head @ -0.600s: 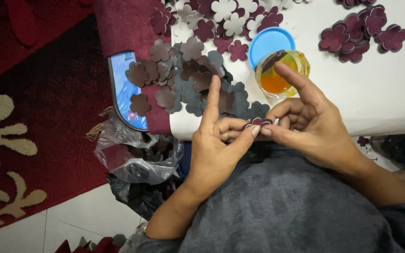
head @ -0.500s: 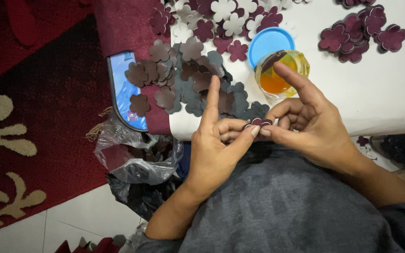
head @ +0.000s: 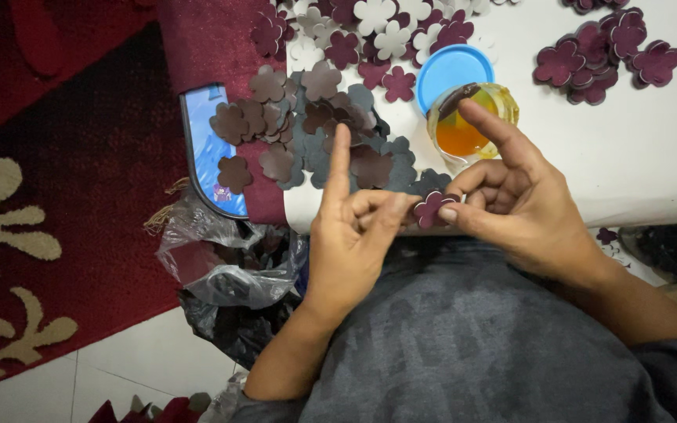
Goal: The person repeatedly picks up small flower-shaped cutouts, applies adhesive from a small container using a finger, and presses two pieces together. The assembled pieces are placed into a growing pile on the table.
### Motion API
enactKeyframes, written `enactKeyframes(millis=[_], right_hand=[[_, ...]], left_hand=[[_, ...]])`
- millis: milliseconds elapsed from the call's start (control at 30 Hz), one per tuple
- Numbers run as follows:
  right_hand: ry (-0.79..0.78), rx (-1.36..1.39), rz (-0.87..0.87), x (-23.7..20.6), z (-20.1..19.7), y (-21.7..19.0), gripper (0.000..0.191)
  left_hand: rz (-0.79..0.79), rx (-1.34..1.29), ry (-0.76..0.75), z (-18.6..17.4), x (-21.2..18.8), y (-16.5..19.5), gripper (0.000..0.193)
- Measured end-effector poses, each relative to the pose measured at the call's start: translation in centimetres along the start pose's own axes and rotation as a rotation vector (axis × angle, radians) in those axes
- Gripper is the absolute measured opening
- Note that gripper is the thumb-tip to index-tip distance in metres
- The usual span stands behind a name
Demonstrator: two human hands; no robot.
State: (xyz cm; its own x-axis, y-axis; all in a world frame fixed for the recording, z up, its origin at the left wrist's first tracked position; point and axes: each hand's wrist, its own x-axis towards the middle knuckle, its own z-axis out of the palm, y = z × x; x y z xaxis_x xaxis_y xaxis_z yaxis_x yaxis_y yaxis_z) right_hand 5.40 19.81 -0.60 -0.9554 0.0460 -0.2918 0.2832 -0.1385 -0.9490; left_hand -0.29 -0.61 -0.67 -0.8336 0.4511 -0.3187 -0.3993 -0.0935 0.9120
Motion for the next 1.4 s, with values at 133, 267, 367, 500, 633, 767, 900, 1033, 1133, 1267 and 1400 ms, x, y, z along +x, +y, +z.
enactKeyframes(millis=[133,267,367,500,633,767,900,1033,1133,1267,1400], right_hand=[[-0.007,0.03,-0.01,-0.1,0.0,-0.1,0.096],[-0.017,0.056,-0.005,0.0,-0.1,-0.3,0.095],[-0.031,0.083,-0.01,-0.2,-0.1,-0.2,0.094],[-0.042,0.114,0.004,-0.2,-0.3,-0.1,0.096],[0.003,0.041,-0.028,-0.3,-0.5,-0.3,0.096],[0.087,-0.007,-0.055,-0.7,-1.5,-1.1,0.091],[-0.022,0.012,-0.05,-0.9,-1.5,-1.0,0.095],[-0.033,-0.038,-0.031,-1.4,-1.7,-1.1,0.095],[-0.047,-0.024,-0.035,-1.0,-2.0,-1.0,0.095],[-0.022,-0.004,-0.02,-1.5,-2.2,-0.7,0.095],[0.029,-0.044,-0.043,-1.4,-3.0,-0.5,0.097]], left_hand=[[0.007,-0.035,-0.028,-0.1,-0.3,-0.1,0.097],[0.035,0.02,-0.099,0.5,-0.6,-0.2,0.107],[0.049,0.054,-0.106,0.5,-0.6,-0.2,0.103],[0.028,0.05,-0.098,0.5,-0.5,-0.3,0.1],[0.055,0.069,-0.097,0.6,-0.4,-0.4,0.1],[0.06,0.107,-0.083,1.1,-0.6,-0.3,0.103],[0.04,0.097,-0.112,1.4,-0.5,0.0,0.103],[0.071,0.119,-0.147,2.3,-0.9,0.0,0.103],[0.08,0.168,-0.166,2.2,-0.6,0.1,0.102],[0.109,0.282,-0.187,2.2,-0.8,0.2,0.097],[0.184,0.433,-0.174,2.0,-0.4,0.8,0.08]])
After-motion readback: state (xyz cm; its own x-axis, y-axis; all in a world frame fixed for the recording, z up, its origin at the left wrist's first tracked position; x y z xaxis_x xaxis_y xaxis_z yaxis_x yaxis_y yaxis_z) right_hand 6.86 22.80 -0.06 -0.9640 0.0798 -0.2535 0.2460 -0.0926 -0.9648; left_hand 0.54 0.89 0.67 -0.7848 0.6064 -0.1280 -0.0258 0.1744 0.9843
